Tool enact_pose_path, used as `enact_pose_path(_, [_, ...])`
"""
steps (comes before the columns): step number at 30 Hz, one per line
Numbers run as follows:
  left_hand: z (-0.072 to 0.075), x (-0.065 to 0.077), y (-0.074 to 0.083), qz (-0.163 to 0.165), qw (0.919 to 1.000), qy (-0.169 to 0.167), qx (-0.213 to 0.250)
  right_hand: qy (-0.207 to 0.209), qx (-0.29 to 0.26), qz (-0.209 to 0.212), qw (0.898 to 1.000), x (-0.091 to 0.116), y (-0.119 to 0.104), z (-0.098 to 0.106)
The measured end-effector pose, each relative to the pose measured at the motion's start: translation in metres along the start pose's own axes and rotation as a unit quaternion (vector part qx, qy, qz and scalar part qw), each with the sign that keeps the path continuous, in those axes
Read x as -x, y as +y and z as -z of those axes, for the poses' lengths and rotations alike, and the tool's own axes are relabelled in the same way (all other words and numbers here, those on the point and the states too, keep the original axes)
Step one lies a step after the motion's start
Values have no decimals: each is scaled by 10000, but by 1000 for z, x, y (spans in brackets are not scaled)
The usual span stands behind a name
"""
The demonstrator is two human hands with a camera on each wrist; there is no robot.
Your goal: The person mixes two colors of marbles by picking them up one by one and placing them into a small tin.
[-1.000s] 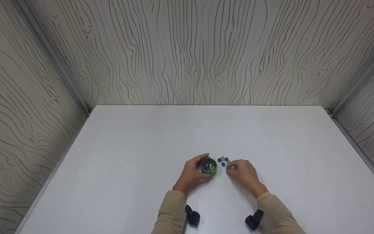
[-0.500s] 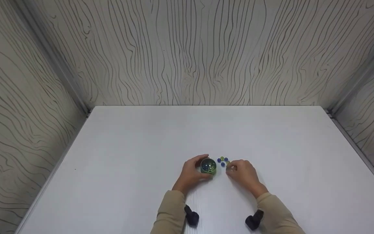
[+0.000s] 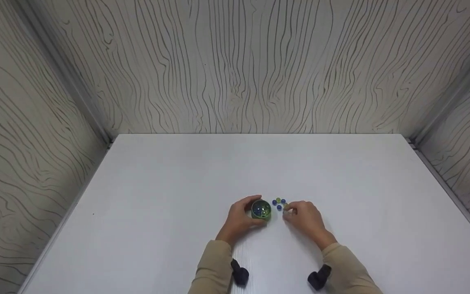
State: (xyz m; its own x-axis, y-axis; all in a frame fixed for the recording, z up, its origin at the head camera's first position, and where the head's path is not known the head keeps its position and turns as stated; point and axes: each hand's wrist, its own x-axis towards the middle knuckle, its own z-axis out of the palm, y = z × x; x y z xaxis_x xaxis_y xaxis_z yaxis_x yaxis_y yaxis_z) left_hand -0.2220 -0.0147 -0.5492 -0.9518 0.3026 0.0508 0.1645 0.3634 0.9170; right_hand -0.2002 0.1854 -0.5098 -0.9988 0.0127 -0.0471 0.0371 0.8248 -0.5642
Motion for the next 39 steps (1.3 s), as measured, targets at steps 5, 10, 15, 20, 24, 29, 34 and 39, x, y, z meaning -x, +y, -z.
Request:
enact_pose_path(5, [-1,-1,-2,38,10000,51,8,49,27,90,9999,2,-5,1])
enact_pose_path(10, [-1,-1,-3,0,10000,64,24,68,42,143,9999,3,-8,3])
enact_pose_path(15, [1,1,-1,-65,10000,31,44,161,-6,306,9994,3,-11,4])
enact_pose_path(20, [0,2,0,20,10000,29,74,213,-53,401,9990,3,-14,5])
enact_pose_path(24, [0,3,1,-20,10000,57,58,225,-35,403,9989,3,-17,6])
enact_pose_path(29, [-2,3,1,39,9998,52,168,245,-40,426,9988,4,-18,4])
enact_pose_path(34, [-1,3,0,65,9997,26,247,265,-32,467,9986,6,-19,4])
enact_pose_path(39, [0,3,0,-44,9998,18,209,285,-49,513,9983,5,-21,4])
